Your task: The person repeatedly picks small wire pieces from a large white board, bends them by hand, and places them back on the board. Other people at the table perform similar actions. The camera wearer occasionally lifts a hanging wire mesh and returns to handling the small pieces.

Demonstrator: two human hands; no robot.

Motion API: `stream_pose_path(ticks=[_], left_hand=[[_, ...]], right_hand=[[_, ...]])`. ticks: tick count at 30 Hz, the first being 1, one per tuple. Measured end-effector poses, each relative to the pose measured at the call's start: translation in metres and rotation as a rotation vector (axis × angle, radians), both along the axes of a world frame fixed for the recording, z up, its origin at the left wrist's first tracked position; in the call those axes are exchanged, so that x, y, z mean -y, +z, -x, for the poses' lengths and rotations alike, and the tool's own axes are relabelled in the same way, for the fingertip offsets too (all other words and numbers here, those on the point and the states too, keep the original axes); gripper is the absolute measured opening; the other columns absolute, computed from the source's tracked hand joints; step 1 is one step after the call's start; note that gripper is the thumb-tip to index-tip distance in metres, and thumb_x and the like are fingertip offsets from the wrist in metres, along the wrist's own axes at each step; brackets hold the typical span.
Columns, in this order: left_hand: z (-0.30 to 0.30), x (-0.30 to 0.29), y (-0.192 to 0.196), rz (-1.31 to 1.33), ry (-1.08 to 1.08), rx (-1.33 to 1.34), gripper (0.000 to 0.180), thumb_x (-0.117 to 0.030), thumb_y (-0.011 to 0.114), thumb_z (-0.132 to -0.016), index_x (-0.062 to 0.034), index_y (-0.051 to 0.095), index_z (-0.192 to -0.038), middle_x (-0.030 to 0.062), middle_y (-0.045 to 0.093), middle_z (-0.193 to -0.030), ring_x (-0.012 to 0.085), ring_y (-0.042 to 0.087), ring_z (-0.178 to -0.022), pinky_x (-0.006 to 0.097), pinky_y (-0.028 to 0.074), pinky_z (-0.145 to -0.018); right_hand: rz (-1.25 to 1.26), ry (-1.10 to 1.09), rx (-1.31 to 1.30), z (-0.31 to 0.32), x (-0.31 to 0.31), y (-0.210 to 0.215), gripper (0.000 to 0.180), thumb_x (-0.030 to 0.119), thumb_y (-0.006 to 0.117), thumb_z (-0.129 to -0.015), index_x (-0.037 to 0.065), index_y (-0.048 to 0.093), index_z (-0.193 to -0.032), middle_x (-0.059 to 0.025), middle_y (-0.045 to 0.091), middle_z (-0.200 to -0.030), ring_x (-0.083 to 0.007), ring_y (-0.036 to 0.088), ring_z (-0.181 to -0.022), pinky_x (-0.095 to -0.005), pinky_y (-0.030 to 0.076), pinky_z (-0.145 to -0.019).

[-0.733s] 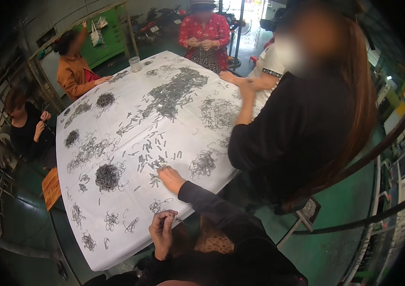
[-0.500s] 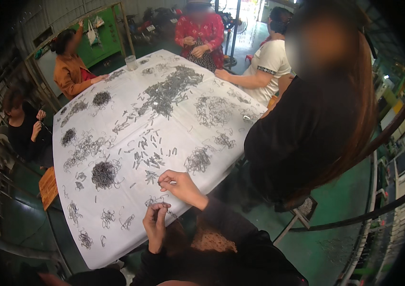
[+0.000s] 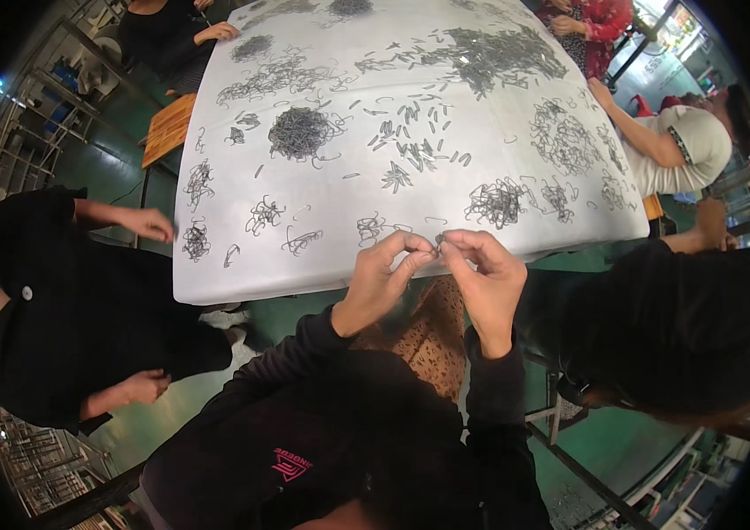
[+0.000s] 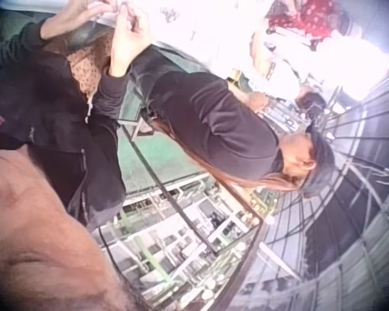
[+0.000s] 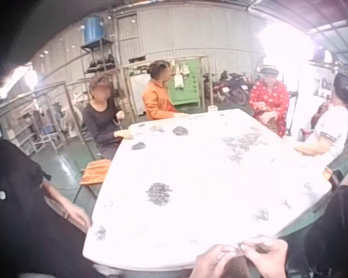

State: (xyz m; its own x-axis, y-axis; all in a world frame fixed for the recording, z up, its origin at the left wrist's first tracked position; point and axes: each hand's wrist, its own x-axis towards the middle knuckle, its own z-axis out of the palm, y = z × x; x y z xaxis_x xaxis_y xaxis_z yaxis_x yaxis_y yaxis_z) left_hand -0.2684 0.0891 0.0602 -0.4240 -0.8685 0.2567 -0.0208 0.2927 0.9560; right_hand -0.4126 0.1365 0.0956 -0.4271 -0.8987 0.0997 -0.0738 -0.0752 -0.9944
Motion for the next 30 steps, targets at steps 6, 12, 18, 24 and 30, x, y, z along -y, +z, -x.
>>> stream_pose_path(ticks=[6,12,18,24,30], left_hand=[[0.002,0.003,-0.011,0.056,-0.023,0.066,0.014,-0.01,0.065,-0.089,-0.0014,0.063,-0.1,0.0081,0.068,-0.096,0.0172,0.066,-0.088,0.028,0.05,-0.077],[-0.031,0.079,-0.046,0.22,0.184,0.078,0.03,-0.003,0.065,-0.083,-0.0029,0.062,-0.113,0.009,0.066,-0.104,0.0187,0.061,-0.088,0.03,0.048,-0.076],[-0.099,0.222,-0.121,0.61,0.421,0.94,0.016,-0.019,0.063,-0.082,-0.0077,0.07,-0.091,0.0145,0.059,-0.09,0.0348,0.055,-0.094,0.043,0.047,-0.08],[-0.088,0.213,-0.099,0.711,0.372,0.949,0.009,-0.012,0.065,-0.08,-0.0064,0.068,-0.087,0.0122,0.062,-0.089,0.0304,0.058,-0.093,0.041,0.049,-0.077],[-0.041,0.11,-0.022,0.161,0.11,0.342,0.014,-0.017,0.065,-0.089,-0.0048,0.069,-0.095,0.0089,0.07,-0.081,0.019,0.065,-0.068,0.03,0.051,-0.066]], right_hand=[[0.148,-0.067,0.074,0.0,0.003,-0.011,0.013,-0.013,0.066,-0.078,-0.007,0.066,-0.09,-0.0076,0.067,-0.083,-0.0118,0.065,-0.072,-0.0216,0.052,-0.065],[0.133,-0.074,0.065,-0.004,0.005,-0.008,0.011,-0.012,0.067,-0.078,-0.007,0.067,-0.087,-0.0045,0.065,-0.079,-0.0077,0.06,-0.068,-0.0194,0.048,-0.062],[0.042,-0.086,-0.135,0.0,0.007,-0.002,0.011,-0.006,0.072,-0.073,-0.001,0.071,-0.083,0.0029,0.061,-0.071,-0.0031,0.047,-0.065,-0.0181,0.036,-0.058],[0.092,-0.08,-0.101,-0.002,0.008,-0.001,0.013,-0.008,0.071,-0.073,-0.001,0.072,-0.084,0.0007,0.064,-0.076,-0.0062,0.048,-0.069,-0.0203,0.039,-0.066],[0.096,-0.02,-0.12,-0.001,0.0,-0.012,0.021,-0.01,0.068,-0.079,-0.004,0.07,-0.099,-0.0059,0.068,-0.085,-0.0097,0.062,-0.078,-0.0218,0.049,-0.075]])
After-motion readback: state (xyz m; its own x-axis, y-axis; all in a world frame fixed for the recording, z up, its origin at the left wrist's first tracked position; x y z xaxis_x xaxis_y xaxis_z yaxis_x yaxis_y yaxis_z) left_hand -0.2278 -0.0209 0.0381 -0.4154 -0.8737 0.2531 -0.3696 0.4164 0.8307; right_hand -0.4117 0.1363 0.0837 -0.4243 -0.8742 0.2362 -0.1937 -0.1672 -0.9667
